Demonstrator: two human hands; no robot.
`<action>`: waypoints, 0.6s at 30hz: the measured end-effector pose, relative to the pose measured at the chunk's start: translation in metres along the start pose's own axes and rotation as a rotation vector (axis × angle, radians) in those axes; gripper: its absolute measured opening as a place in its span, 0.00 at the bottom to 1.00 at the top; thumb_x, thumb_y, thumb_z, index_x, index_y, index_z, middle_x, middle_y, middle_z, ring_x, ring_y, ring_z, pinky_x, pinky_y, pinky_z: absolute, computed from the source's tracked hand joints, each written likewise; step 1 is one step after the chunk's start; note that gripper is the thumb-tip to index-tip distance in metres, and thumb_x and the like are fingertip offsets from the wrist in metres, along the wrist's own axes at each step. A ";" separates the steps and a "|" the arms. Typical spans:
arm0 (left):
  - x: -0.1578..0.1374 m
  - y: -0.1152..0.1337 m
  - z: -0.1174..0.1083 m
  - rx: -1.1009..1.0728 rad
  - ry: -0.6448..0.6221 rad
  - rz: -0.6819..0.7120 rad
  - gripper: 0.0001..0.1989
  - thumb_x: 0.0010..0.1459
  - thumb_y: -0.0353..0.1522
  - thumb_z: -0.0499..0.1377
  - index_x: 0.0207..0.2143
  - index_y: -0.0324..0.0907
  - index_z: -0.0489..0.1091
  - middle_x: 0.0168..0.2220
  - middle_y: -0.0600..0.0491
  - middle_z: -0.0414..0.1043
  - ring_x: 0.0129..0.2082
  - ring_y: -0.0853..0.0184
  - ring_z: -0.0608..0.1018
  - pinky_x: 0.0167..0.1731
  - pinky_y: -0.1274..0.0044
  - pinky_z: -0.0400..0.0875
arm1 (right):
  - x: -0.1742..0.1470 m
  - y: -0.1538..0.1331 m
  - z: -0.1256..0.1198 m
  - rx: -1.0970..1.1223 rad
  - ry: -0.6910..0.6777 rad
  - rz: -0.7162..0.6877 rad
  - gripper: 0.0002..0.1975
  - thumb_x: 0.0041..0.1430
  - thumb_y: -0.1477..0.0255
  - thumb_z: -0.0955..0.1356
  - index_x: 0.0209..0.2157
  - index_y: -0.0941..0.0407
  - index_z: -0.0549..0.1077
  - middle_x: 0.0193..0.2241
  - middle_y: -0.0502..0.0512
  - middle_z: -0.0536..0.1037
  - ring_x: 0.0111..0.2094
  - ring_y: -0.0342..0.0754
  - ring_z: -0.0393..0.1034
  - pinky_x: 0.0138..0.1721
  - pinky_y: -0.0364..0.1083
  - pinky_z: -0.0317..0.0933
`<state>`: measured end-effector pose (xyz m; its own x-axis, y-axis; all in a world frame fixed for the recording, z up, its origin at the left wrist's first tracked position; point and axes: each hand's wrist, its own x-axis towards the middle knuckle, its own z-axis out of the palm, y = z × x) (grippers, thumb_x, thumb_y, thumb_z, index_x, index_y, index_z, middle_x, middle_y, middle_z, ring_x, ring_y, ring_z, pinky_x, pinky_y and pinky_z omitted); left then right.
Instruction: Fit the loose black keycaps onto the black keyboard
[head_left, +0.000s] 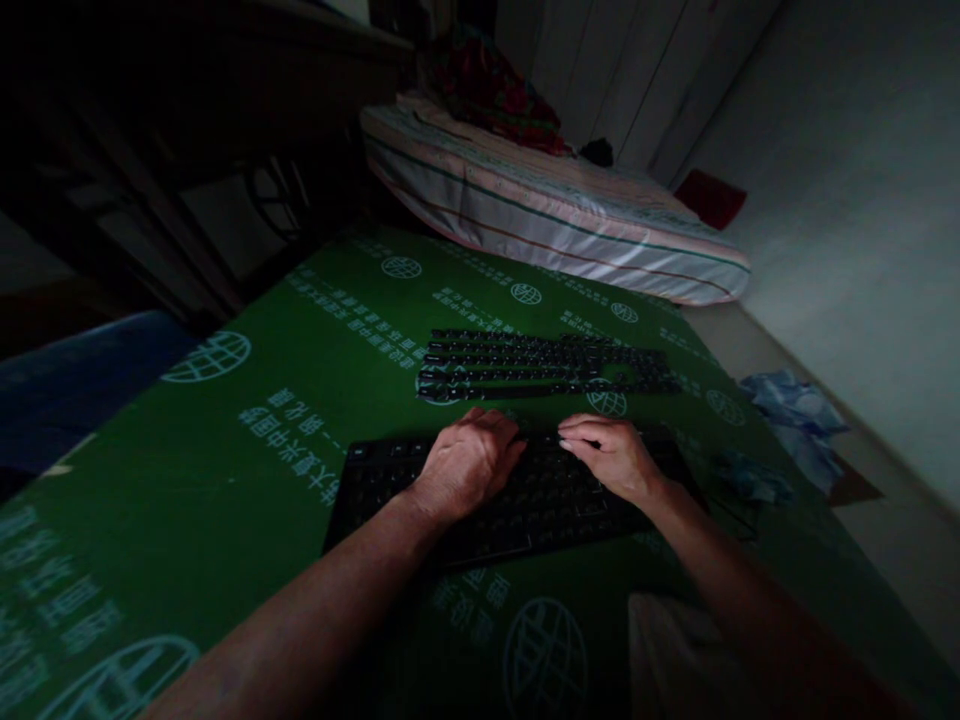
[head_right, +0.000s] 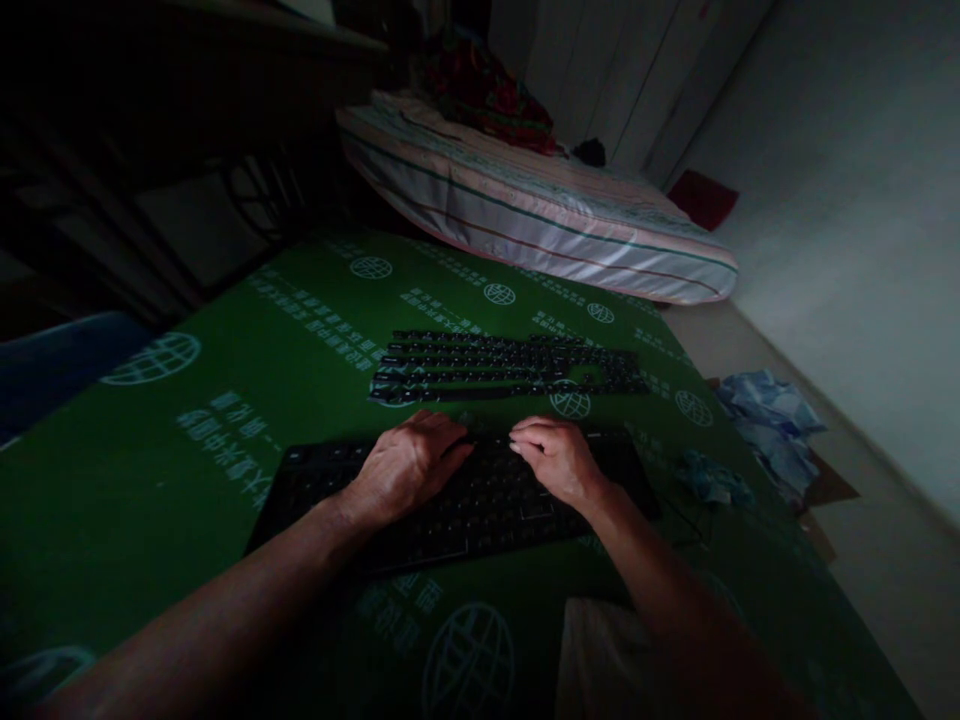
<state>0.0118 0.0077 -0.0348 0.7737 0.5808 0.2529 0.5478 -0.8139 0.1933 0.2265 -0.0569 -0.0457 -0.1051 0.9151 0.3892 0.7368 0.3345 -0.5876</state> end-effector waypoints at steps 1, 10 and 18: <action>0.000 0.000 0.000 0.005 -0.001 0.000 0.14 0.63 0.37 0.48 0.36 0.39 0.70 0.34 0.49 0.72 0.35 0.63 0.73 0.38 0.72 0.69 | -0.003 0.000 0.003 -0.030 0.032 -0.024 0.07 0.56 0.74 0.66 0.33 0.56 0.78 0.34 0.58 0.80 0.37 0.49 0.74 0.43 0.48 0.69; 0.000 -0.001 0.002 -0.002 0.010 -0.010 0.13 0.62 0.36 0.49 0.37 0.40 0.70 0.33 0.50 0.72 0.36 0.62 0.73 0.38 0.71 0.68 | -0.020 -0.008 0.012 -0.296 0.099 -0.118 0.12 0.60 0.73 0.64 0.43 0.55 0.76 0.44 0.59 0.77 0.48 0.51 0.70 0.52 0.53 0.64; 0.001 0.001 -0.001 -0.022 0.016 -0.032 0.12 0.62 0.35 0.50 0.36 0.40 0.70 0.33 0.49 0.73 0.35 0.63 0.74 0.36 0.72 0.69 | -0.022 -0.013 0.011 -0.346 0.053 -0.110 0.14 0.60 0.74 0.63 0.46 0.54 0.74 0.47 0.59 0.75 0.50 0.52 0.67 0.53 0.55 0.63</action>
<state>0.0127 0.0079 -0.0331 0.7510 0.6065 0.2611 0.5647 -0.7948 0.2221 0.2120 -0.0787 -0.0550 -0.1681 0.8622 0.4779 0.9065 0.3257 -0.2688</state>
